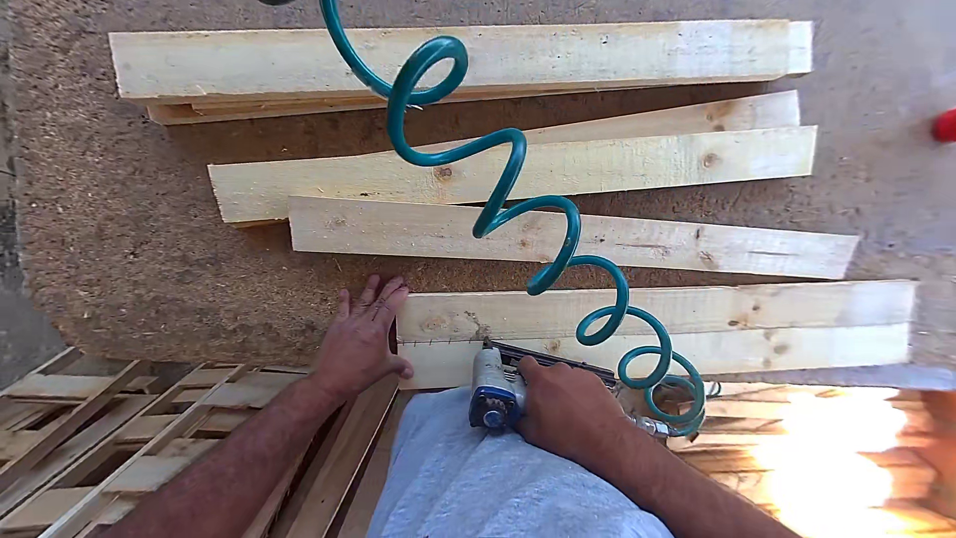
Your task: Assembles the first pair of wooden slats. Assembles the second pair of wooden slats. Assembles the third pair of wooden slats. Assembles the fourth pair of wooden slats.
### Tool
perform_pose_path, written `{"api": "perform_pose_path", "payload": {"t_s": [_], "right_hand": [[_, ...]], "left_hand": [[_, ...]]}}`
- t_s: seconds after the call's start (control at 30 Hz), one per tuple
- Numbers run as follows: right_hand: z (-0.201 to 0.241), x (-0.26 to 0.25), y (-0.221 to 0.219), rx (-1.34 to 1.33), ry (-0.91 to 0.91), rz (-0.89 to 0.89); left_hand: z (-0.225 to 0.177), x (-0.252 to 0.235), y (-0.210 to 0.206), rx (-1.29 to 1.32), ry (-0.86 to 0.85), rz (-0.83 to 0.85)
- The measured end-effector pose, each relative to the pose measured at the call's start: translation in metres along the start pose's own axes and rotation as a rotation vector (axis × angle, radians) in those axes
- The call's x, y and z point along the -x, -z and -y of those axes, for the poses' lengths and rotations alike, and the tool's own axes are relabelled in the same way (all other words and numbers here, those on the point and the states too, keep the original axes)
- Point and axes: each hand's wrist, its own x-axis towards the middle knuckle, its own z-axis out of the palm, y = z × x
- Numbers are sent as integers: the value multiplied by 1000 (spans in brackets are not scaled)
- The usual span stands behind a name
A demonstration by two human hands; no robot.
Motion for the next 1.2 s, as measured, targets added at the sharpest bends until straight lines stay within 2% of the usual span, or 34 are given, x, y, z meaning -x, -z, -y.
{"api": "perform_pose_path", "payload": {"t_s": [0.43,0.57,0.87,1.1,1.2], "right_hand": [[-136,17,5,44,66,33],[-162,23,1,21,49,22],[-212,41,5,-43,-68,2],[-255,45,-1,-95,-48,-36],[-281,46,0,-90,-44,-37]], "left_hand": [[-24,0,16,-197,203,122],[-23,1,14,-222,236,125],[-15,0,12,-237,198,133],[-37,0,22,-300,286,182],[-74,-6,28,-346,334,179]]}}
